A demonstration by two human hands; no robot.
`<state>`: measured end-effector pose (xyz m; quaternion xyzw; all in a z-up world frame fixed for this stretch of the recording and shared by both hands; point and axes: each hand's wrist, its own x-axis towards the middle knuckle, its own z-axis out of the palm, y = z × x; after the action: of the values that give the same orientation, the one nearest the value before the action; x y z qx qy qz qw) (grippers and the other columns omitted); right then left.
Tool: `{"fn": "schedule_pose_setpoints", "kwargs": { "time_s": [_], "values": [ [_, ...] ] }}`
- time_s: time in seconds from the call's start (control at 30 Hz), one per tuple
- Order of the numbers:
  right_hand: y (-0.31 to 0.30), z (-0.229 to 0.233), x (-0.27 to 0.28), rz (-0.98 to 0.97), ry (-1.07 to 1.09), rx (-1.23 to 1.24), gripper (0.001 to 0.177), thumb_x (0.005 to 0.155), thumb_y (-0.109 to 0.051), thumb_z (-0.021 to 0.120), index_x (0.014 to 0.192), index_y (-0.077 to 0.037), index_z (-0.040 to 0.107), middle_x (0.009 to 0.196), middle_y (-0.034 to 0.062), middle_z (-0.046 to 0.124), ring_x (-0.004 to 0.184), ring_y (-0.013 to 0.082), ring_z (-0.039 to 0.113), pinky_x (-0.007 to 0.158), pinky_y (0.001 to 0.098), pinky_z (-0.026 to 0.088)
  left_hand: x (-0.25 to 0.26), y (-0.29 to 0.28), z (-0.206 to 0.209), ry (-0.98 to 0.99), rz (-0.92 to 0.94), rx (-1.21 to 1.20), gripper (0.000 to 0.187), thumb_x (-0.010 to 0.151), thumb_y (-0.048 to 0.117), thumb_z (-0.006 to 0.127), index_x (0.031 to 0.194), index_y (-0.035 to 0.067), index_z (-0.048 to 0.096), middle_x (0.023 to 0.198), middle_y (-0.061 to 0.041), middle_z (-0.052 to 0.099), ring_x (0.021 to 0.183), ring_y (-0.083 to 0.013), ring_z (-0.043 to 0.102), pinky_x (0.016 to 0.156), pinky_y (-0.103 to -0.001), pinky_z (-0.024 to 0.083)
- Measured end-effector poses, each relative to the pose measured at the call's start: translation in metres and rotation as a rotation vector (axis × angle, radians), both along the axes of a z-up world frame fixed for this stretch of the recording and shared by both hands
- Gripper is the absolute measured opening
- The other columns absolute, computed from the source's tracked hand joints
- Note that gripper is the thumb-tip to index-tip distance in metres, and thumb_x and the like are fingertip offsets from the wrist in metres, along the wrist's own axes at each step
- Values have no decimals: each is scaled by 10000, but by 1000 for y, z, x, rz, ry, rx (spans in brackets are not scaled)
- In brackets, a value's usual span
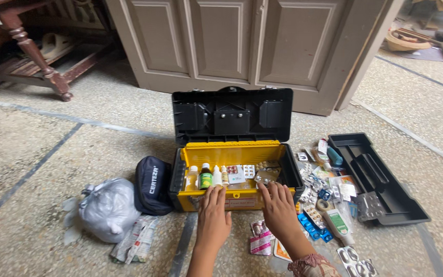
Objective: The person organizes various medicines and medical supplies into a yellow first-aid box. They pick up blister packs, bottles, and small boxes from the floor and place them inside the open case.
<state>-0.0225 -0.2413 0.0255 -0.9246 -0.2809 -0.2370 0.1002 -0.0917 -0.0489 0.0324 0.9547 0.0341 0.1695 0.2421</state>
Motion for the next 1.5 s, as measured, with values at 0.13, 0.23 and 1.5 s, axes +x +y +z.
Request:
{"fn": "schedule_pose_setpoints", "kwargs": {
  "time_s": [0.13,0.23,1.5],
  "values": [
    [-13,9,6,135,141,98,734,743,-153,747,1416,-89,459,1355,182,517,1317,383,438,1115,526,294,4,3,-5,-68,-16,81,587,804,140,719,1350,29,533,1404,-129,505,1381,-324,402,1150,-531,263],
    [-34,10,17,201,234,326,574,803,-147,735,1345,-102,553,1342,155,568,1274,355,516,1071,492,374,17,8,-7,-115,2,100,426,847,172,681,1253,62,616,1279,-101,606,1262,-291,518,1134,-545,275],
    [-70,27,87,-210,60,810,239,933,19,640,1160,-40,688,1074,118,706,858,195,737,682,312,622,58,30,-9,-170,73,12,252,994,256,546,954,74,717,955,-88,734,980,-297,645,1127,-515,342]
  ]
}}
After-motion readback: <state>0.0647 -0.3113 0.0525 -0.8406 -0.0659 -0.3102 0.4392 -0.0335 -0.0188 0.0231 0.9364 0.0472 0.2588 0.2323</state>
